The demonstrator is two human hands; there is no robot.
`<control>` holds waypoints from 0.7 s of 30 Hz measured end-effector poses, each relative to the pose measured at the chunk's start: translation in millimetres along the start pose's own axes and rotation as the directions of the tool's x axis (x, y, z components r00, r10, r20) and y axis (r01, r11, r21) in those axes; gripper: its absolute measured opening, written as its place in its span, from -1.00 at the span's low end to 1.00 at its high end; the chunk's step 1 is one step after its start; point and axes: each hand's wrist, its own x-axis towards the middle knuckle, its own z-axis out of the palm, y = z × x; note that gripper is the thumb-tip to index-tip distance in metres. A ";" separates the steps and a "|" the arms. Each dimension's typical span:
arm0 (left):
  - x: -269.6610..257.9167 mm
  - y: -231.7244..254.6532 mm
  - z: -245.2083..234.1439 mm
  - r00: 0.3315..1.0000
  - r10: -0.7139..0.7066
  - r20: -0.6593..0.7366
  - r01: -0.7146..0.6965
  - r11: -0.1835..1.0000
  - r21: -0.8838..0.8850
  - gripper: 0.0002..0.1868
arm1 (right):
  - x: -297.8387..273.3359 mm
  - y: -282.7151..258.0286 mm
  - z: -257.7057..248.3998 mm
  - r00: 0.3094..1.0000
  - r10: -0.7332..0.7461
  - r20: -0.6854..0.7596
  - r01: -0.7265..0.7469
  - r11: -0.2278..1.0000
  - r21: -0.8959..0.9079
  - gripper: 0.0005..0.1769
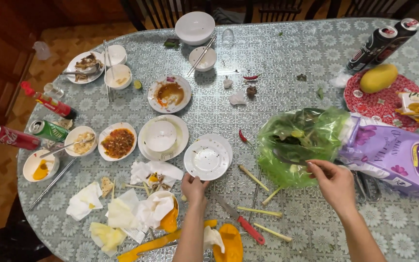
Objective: The person clears leftover food from multiple small plates and bowls into a green plastic bag using a spoon and chopsticks. They scrape each dish and place the empty plates and bowls into a stack. The person also handles a tissue and a piece of fruit peel during the process.
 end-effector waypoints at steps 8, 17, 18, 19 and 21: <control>-2.4 -6.7 11.2 0.999 0.053 0.001 -0.053 0.999 -0.010 -0.48 | 1.0 -4.7 15.2 0.999 0.021 0.026 -0.020 0.999 -0.026 -0.81; 57.8 -75.0 11.1 0.988 0.069 -0.138 -0.062 0.997 0.054 -0.43 | -14.3 -21.0 24.2 0.997 0.056 0.047 -0.055 0.998 -0.014 -0.78; 27.1 -37.3 14.4 0.988 0.068 -0.141 -0.061 0.997 0.051 -0.43 | -11.2 -27.2 23.3 0.997 0.053 0.050 -0.053 0.999 -0.015 -0.78; -3.3 0.5 17.4 0.997 -0.024 -0.079 0.030 0.997 0.070 -0.47 | -8.2 -33.5 22.8 0.972 0.216 0.089 -0.215 0.976 -0.025 -0.74; -37.6 43.4 21.0 0.993 -0.117 -0.024 0.119 0.989 0.086 -0.48 | -4.8 -41.7 21.7 0.920 0.367 0.135 -0.364 0.930 -0.048 -0.70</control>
